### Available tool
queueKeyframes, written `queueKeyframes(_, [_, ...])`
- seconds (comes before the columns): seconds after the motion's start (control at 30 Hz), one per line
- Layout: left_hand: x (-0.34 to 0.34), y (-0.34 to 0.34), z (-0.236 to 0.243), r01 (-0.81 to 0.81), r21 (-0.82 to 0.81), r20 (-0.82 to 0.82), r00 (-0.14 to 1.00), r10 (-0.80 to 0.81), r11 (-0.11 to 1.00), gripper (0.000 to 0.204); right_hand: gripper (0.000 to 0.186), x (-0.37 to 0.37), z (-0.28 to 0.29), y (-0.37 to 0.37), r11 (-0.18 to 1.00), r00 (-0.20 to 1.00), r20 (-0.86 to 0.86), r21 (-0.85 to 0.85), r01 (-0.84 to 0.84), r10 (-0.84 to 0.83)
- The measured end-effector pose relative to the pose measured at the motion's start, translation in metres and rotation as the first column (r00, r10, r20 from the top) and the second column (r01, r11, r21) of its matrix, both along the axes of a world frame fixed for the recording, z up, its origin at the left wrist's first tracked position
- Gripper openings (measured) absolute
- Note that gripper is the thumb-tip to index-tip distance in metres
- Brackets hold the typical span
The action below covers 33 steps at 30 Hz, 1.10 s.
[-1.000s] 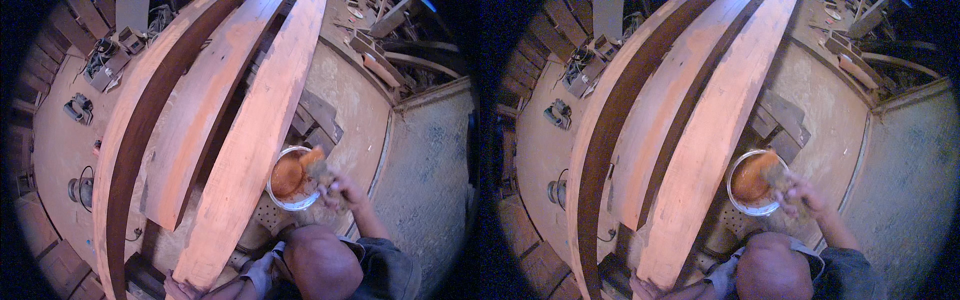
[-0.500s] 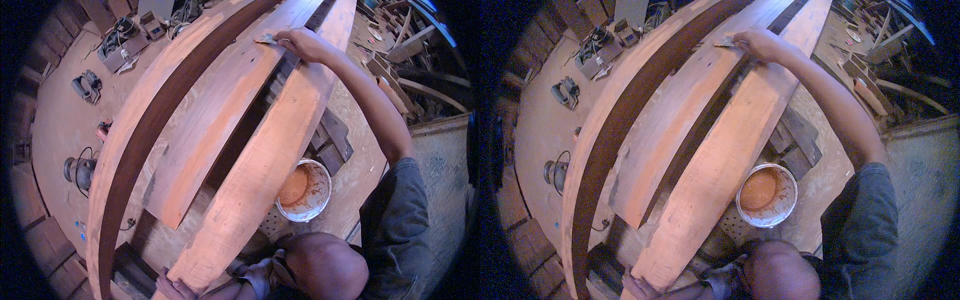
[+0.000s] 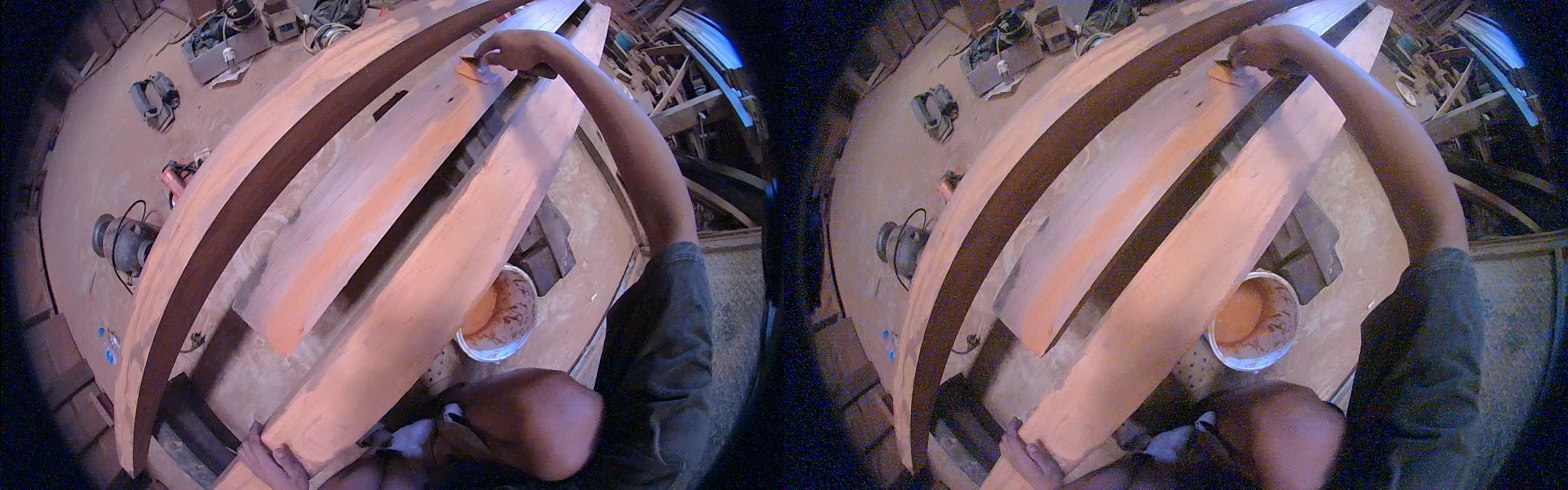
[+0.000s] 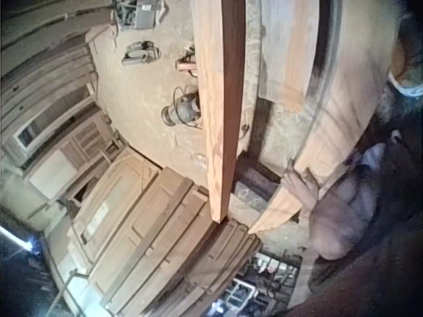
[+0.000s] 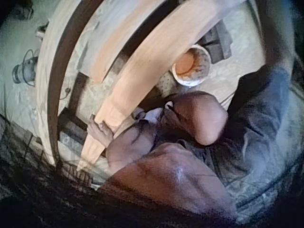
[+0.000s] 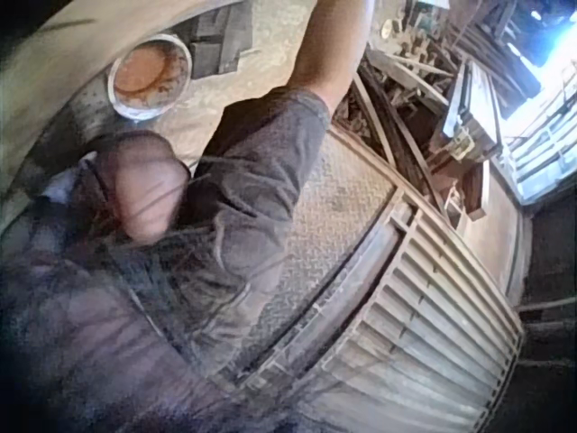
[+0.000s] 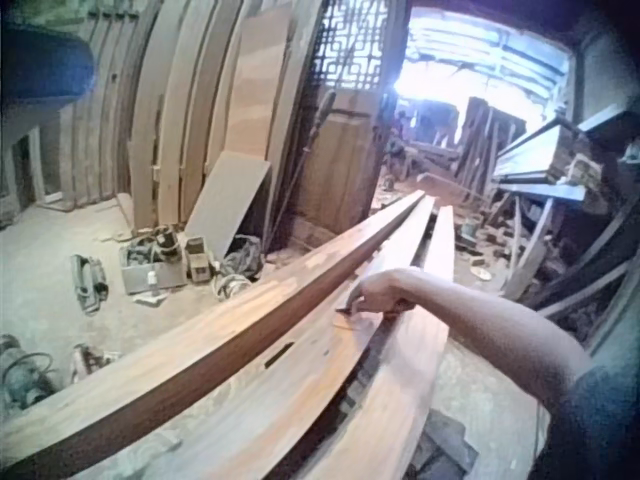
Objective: The person applies a brown finish to long wooden planks using a brush and a bucket. They repeatedly dip the brush into the bucket and spread the finish along the length of the planks, occasionally repositioning the planks to access different sections.
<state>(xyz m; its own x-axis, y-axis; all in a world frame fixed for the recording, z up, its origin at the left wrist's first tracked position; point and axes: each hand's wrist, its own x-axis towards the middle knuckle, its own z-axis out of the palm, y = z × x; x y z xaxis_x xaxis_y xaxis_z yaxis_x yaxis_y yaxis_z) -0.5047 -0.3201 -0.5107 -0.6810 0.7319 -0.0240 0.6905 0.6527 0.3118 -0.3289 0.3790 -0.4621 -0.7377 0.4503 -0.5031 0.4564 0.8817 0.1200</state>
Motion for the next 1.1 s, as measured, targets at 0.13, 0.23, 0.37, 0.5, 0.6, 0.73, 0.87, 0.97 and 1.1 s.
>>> queueKeyframes(0.13, [0.0,0.0,-0.001,-0.022,-0.001,0.0,1.0,0.022,1.0,0.063,0.036,0.0,-0.013,-0.011,0.986,0.98,-0.114,0.009,-0.165,0.165])
queueKeyframes(0.23, [0.0,-0.011,0.004,-0.06,-0.025,-0.008,0.998,0.06,0.998,0.063,0.036,-0.039,0.025,-0.093,0.965,0.958,0.161,-0.074,0.252,-0.237])
queueKeyframes(0.37, [-0.003,-0.013,0.0,-0.03,-0.019,-0.017,0.999,0.029,0.999,0.063,0.036,0.001,0.025,-0.077,0.923,0.923,0.03,-0.034,0.383,-0.383])
queueKeyframes(0.5, [-0.005,-0.008,-0.002,-0.001,-0.009,0.001,1.0,0.001,1.0,0.063,0.034,0.039,-0.013,-0.073,0.907,0.818,-0.392,-0.174,0.384,-0.422])
queueKeyframes(0.6, [-0.005,-0.013,-0.001,-0.019,-0.028,-0.002,1.0,0.019,0.999,0.063,0.034,0.035,-0.021,-0.101,0.893,0.841,-0.301,-0.118,0.435,-0.45])
queueKeyframes(0.73, [-0.006,-0.017,0.001,-0.035,-0.046,-0.007,0.999,0.035,0.998,0.062,0.035,0.04,0.017,-0.078,0.852,0.857,0.104,-0.095,0.514,-0.505])
queueKeyframes(0.87, [-0.005,-0.01,0.003,-0.01,-0.021,0.0,1.0,0.01,1.0,0.063,0.035,0.03,0.006,-0.024,0.906,0.895,-0.138,-0.091,0.414,-0.424])
queueKeyframes(0.97, [-0.003,-0.01,0.0,0.003,-0.028,0.028,1.0,-0.002,1.0,0.061,0.036,0.019,-0.011,0.004,0.994,0.991,0.112,0.088,0.066,-0.076])
queueKeyframes(1.1, [-0.005,-0.009,0.0,0.016,-0.013,0.022,1.0,-0.016,1.0,0.063,0.031,0.009,-0.007,-0.009,0.993,0.947,0.311,0.108,0.052,-0.083])
